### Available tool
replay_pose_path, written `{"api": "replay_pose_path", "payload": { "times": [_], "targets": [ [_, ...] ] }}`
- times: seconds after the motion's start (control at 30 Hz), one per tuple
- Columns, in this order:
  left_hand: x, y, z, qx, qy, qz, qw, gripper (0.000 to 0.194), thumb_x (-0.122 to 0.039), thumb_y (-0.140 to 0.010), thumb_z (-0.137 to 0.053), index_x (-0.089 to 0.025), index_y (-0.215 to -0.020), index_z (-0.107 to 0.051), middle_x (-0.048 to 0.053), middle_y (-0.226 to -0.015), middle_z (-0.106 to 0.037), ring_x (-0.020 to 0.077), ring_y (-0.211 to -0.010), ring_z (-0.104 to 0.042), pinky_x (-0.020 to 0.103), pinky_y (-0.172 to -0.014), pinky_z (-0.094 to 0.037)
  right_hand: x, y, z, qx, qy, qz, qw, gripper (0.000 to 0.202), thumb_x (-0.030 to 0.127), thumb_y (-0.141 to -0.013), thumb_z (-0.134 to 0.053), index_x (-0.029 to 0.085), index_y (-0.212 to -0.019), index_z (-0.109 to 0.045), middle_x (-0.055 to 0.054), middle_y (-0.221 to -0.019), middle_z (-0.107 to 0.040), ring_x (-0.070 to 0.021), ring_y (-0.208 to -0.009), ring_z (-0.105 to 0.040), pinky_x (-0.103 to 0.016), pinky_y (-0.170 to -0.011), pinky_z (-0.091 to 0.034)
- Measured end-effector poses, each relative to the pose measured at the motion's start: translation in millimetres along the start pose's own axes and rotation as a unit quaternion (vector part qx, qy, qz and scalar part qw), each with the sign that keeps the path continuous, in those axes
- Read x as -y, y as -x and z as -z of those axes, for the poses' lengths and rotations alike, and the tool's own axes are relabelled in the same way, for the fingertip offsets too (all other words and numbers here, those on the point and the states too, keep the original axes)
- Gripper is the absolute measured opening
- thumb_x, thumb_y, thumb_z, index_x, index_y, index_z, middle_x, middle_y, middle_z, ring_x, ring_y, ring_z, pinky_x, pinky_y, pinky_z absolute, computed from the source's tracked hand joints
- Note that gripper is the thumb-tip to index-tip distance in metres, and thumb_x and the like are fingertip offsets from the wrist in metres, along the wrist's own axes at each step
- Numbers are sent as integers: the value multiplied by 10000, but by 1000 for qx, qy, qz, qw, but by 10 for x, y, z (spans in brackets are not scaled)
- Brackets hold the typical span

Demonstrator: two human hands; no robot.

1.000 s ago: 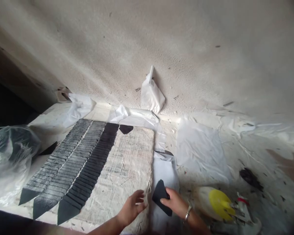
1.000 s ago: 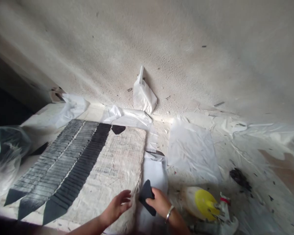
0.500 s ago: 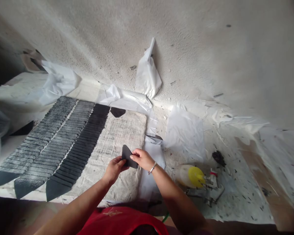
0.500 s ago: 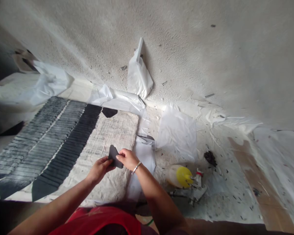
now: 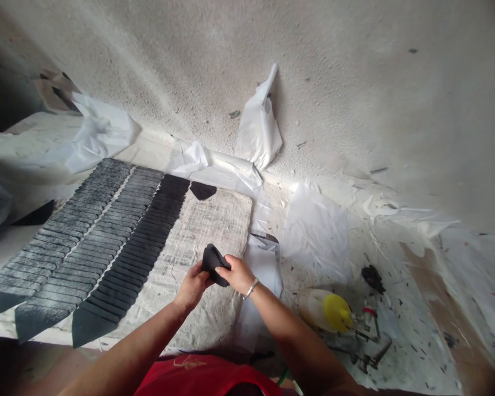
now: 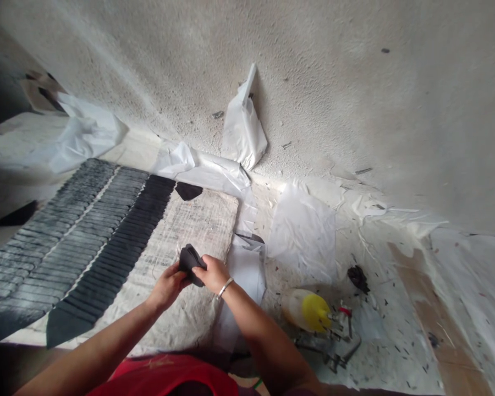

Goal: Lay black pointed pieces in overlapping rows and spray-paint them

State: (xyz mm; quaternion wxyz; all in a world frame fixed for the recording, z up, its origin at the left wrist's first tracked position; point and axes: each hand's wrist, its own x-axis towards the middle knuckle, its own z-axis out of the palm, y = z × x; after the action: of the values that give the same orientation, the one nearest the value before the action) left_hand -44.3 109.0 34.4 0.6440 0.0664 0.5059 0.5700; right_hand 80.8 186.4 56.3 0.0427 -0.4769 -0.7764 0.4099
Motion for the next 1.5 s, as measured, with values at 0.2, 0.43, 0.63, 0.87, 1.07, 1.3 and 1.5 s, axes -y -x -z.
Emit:
{"api": "replay_pose_path", "payload": {
  "times": [0.2,0.43,0.63,0.87,1.07,1.3,1.5],
  "targets": [
    [-93,-167,89,-1,-20,34,999,349,-219,-635,-660,-115,-964,-608,79,-855,-676,200,-785,-638,363,-759,-519,73,-154,-4,-69,78,79,991,89,234,-770,-580,195,-740,-506,-1,-757,-563,-133,-725,-507,-236,-670,-359],
    [-215,-367,127,-42,-11,8,999,243,-208,-623,-623,-129,-853,-638,33,-738,-662,161,-715,-618,275,-681,-508,38,-412,9,-35,-27,56,997,303,354,-894,-410,200,-634,-414,44,-570,-429,-99,-552,-414,-219,-534,-296],
    [-300,-538,177,-19,72,8,997,295,-202,-603,-651,-130,-889,-647,28,-764,-670,155,-720,-616,270,-678,-506,-7,-704,94,-18,-74,37,996,360,396,-897,-385,194,-599,-397,49,-537,-378,-94,-536,-395,-207,-514,-287],
    [-395,-870,190,-40,141,-3,989,238,-199,-645,-684,-141,-871,-635,26,-765,-668,131,-658,-608,271,-643,-523,171,-1051,205,-22,80,79,993,218,264,-899,-392,207,-998,-578,-26,-776,-639,-141,-695,-570,-224,-623,-364],
    [-525,-1168,188,-67,142,-9,987,324,-227,-639,-743,-129,-928,-636,46,-806,-680,130,-667,-626,237,-614,-518,166,-1405,324,7,161,124,979,268,290,-907,-403,214,-1092,-582,-38,-805,-676,-160,-705,-604,-240,-639,-369],
    [-780,-1640,84,-88,105,-82,987,285,-262,-630,-736,-167,-889,-666,48,-874,-692,187,-813,-644,249,-670,-524,70,-2017,519,-23,116,77,990,156,246,-845,-511,209,-800,-655,15,-629,-626,-114,-595,-543,-204,-555,-333],
    [-1147,-2165,-41,-163,84,-122,975,165,-203,-694,-659,-168,-855,-655,33,-816,-668,168,-768,-632,275,-674,-527,102,-2667,592,-86,144,88,982,160,310,-839,-550,205,-782,-656,10,-679,-644,-108,-636,-543,-209,-590,-328]
  ]
}}
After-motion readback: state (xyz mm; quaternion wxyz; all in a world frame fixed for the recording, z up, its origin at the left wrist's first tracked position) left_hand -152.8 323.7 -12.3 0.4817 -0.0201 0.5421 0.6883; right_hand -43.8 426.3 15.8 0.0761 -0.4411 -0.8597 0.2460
